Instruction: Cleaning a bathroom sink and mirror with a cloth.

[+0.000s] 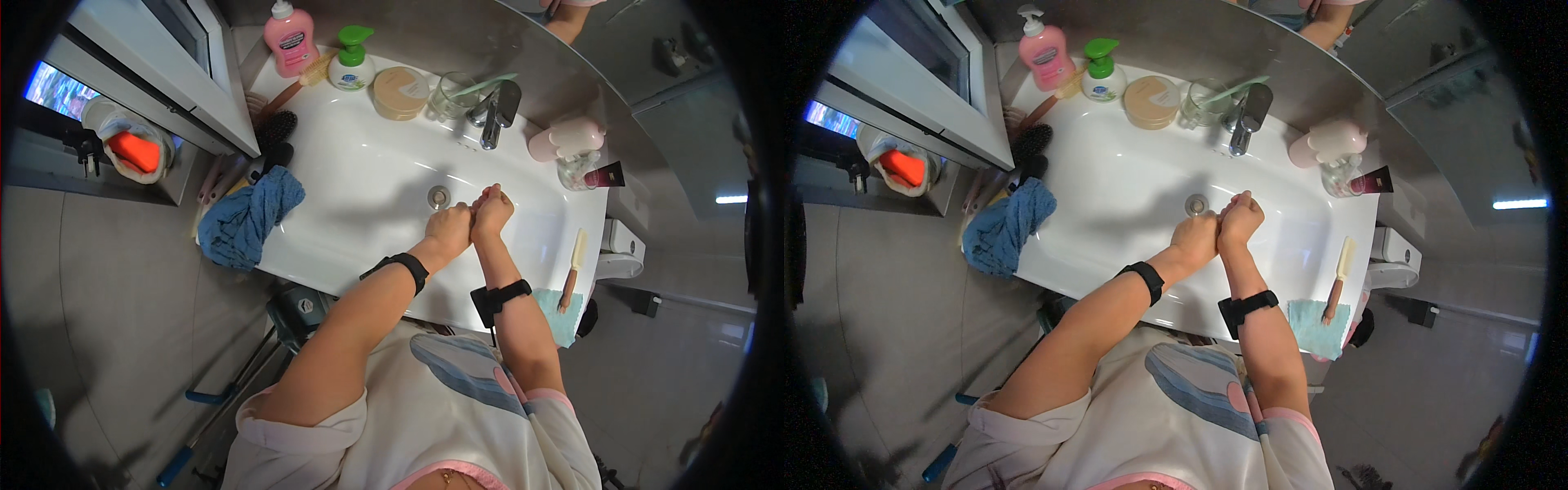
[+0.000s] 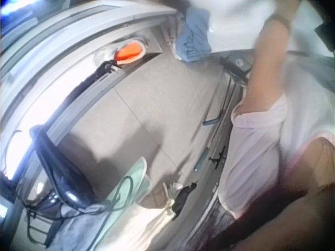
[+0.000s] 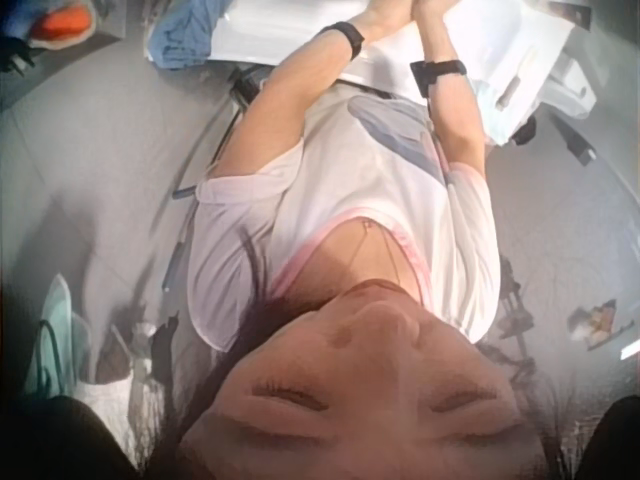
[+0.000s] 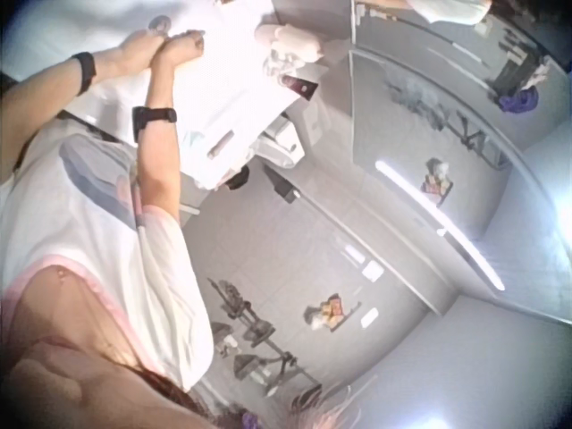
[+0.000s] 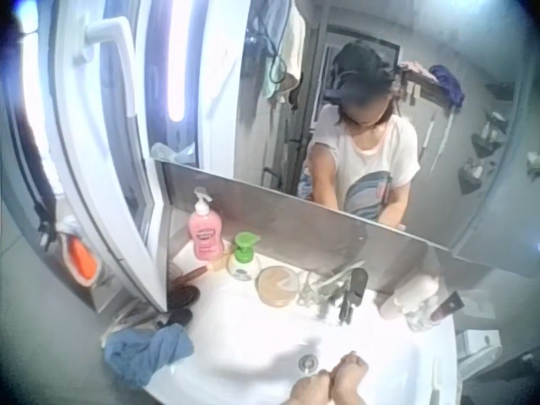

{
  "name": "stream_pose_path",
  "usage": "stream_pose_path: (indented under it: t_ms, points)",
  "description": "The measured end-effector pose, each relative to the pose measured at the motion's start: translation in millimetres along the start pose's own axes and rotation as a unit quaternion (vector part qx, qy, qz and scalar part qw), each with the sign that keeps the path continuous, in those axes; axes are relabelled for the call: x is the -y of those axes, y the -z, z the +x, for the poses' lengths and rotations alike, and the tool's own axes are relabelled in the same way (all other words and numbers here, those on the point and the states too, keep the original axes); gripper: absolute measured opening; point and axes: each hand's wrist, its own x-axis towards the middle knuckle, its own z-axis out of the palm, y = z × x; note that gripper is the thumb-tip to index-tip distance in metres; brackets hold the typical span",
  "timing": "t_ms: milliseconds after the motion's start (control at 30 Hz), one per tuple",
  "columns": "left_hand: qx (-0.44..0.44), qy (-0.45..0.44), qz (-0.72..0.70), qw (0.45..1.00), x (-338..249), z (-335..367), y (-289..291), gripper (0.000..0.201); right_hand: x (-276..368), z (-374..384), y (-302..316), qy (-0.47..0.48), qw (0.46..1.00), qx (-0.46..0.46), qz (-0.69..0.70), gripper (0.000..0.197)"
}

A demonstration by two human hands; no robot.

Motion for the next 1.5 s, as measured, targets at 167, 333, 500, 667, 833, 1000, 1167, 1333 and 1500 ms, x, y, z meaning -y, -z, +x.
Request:
stream_pose_path:
  t_ms: [167, 333, 500, 667, 833, 1000, 1167, 1333, 1500]
  points:
    - [0.0, -0.028, 0.046, 0.999, 5.3, 4.0, 1.4, 0.019, 0.4, -2.6, -3.2, 0.006, 1.0, -0.017, 0.017, 0.032]
    - [0.056, 0.015, -0.085, 0.995, -8.4, 5.3, 32.2, 0.029, 25.7, -19.9, 0.7, 0.03, 0.988, 0.145, 0.04, 0.03]
    - [0.214, 0.072, -0.45, 0.864, 1.6, 3.1, 76.1, 0.038, 42.6, -29.0, 17.2, -0.008, 0.937, 0.299, -0.179, 0.066]
    - [0.188, 0.162, -0.522, 0.816, 7.3, -12.5, 97.5, 0.038, 39.4, -32.3, 38.2, -0.04, 0.935, 0.328, -0.13, 0.021]
    - [0.142, 0.154, -0.507, 0.836, 28.9, -15.4, 89.0, 0.036, 34.7, -40.4, 44.2, -0.008, 0.95, 0.303, -0.079, 0.021]
    - [0.024, 0.17, -0.595, 0.785, 15.5, -21.6, 93.7, 0.027, 27.6, -33.1, 54.6, -0.017, 0.946, 0.315, -0.075, 0.016]
    - [0.02, 0.01, -0.45, 0.893, -7.7, -26.4, 102.3, 0.019, 28.8, -55.8, 45.4, 0.14, 0.968, 0.203, -0.046, 0.026]
    - [0.132, 0.059, -0.791, 0.594, -38.6, -32.7, 79.5, 0.022, 22.1, -95.7, 22.6, -0.138, 0.884, 0.333, 0.299, 0.044]
    - [-0.047, 0.091, -0.693, 0.713, -48.1, -43.8, 57.4, 0.017, 23.0, -98.9, 18.6, -0.089, 0.937, 0.267, 0.209, 0.031]
